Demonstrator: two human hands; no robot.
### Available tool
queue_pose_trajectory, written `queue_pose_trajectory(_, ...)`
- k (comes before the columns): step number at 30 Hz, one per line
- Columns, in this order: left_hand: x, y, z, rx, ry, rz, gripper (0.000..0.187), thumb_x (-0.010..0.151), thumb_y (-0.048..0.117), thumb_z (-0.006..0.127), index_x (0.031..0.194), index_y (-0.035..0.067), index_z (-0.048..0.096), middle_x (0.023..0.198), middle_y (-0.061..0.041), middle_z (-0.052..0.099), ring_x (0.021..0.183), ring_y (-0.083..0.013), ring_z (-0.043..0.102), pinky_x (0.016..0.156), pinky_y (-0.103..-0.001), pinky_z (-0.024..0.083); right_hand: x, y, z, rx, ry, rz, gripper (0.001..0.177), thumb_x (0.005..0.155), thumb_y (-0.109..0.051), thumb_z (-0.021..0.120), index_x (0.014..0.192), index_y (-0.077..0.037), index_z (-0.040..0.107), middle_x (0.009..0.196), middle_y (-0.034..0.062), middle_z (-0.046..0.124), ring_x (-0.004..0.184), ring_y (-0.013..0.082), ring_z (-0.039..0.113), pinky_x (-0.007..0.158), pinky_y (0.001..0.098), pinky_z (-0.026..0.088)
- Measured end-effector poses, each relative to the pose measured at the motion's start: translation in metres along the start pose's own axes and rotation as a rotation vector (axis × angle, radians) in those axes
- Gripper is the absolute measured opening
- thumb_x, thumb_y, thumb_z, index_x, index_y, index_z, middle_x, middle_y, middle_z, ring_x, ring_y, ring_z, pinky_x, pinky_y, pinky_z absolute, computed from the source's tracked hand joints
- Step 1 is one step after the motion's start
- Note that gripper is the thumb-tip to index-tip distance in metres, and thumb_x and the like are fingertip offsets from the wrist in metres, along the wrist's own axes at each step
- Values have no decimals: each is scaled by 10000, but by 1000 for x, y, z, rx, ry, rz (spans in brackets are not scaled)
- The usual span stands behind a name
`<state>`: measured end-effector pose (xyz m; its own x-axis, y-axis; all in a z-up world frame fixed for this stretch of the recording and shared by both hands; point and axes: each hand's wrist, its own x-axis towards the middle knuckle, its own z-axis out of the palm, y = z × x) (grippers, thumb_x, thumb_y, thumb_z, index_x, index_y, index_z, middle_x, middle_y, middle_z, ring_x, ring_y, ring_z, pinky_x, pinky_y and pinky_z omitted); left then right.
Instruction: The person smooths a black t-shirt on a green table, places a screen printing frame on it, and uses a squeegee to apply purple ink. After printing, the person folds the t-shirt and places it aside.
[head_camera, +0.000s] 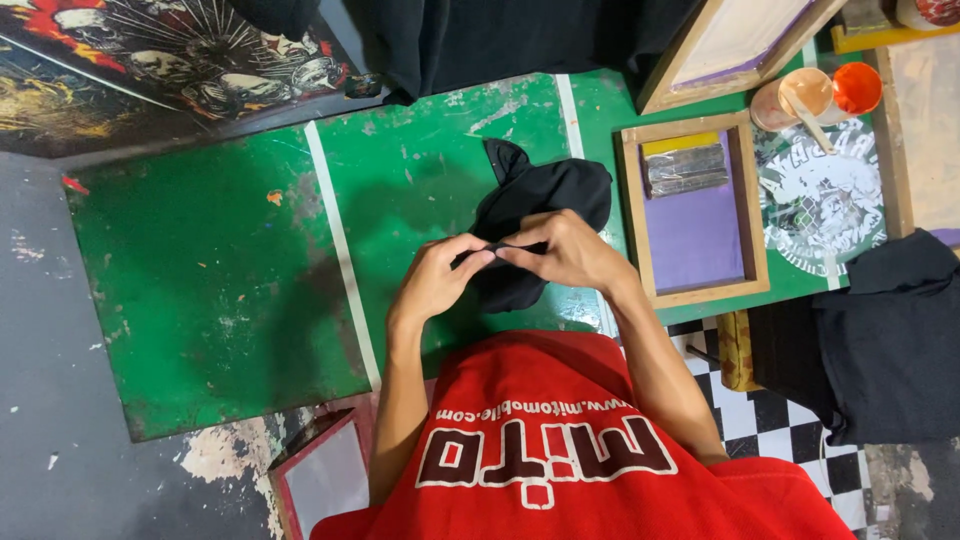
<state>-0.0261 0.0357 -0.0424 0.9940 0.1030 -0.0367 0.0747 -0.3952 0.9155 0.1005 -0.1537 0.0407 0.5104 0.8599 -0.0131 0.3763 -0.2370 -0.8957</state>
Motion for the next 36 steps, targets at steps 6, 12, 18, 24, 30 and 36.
queue_pose_trajectory(6, -7, -10, -14, -135, 17, -65, 121, 950, 172, 754, 1063, 165, 794, 919, -53, 791, 938, -155, 736, 879, -346, 552, -14, 10, -5, 60, 107, 14, 63, 831, -105, 776, 885, -93, 804, 1100, 122, 704, 971, 290, 691, 879, 422, 540)
queue_pose_trajectory(12, 5, 20, -11, -384, -48, -10, 434, 981, 97, 688, 1355, 160, 478, 793, -10, 703, 720, -101, 606, 725, -268, 514, -5, 32, 27, 248, -7, 121, 251, 864, -132, 836, 1076, -77, 716, 698, 30, 654, 685, 133, 642, 669, 301, 532)
queue_pose_trajectory(18, -7, 3, -8, -434, -68, -51, 519, 919, 160, 790, 1379, 116, 554, 995, -97, 713, 915, -167, 644, 878, -371, 525, -2, 24, 4, 317, 116, 187, 95, 960, -55, 697, 1045, -94, 709, 714, 14, 658, 662, 105, 546, 675, 292, 514)
queue_pose_trajectory(24, 6, 11, -9, -246, -22, -16, 191, 944, 177, 765, 1125, 119, 753, 869, -73, 735, 862, -130, 655, 797, -337, 550, 0, 6, 3, 235, 26, 177, 107, 914, -106, 774, 1015, -85, 749, 625, -3, 538, 613, 102, 525, 597, 279, 467)
queue_pose_trajectory(30, -1, 16, -16, -134, 22, -94, 214, 911, 146, 768, 1120, 100, 760, 920, -150, 746, 881, -224, 700, 793, -388, 552, -4, 3, -22, 82, 244, 179, 148, 946, -102, 753, 1093, -112, 748, 826, 87, 699, 783, 183, 650, 710, 311, 531)
queue_pose_trajectory(36, -6, 9, -18, 95, 194, 97, 203, 955, 24, 697, 1112, 116, 787, 989, -103, 720, 1002, -315, 706, 873, -390, 546, -43, 47, -21, 45, 469, 115, 129, 960, -89, 788, 1070, -98, 722, 1154, 108, 686, 964, 226, 642, 787, 318, 528)
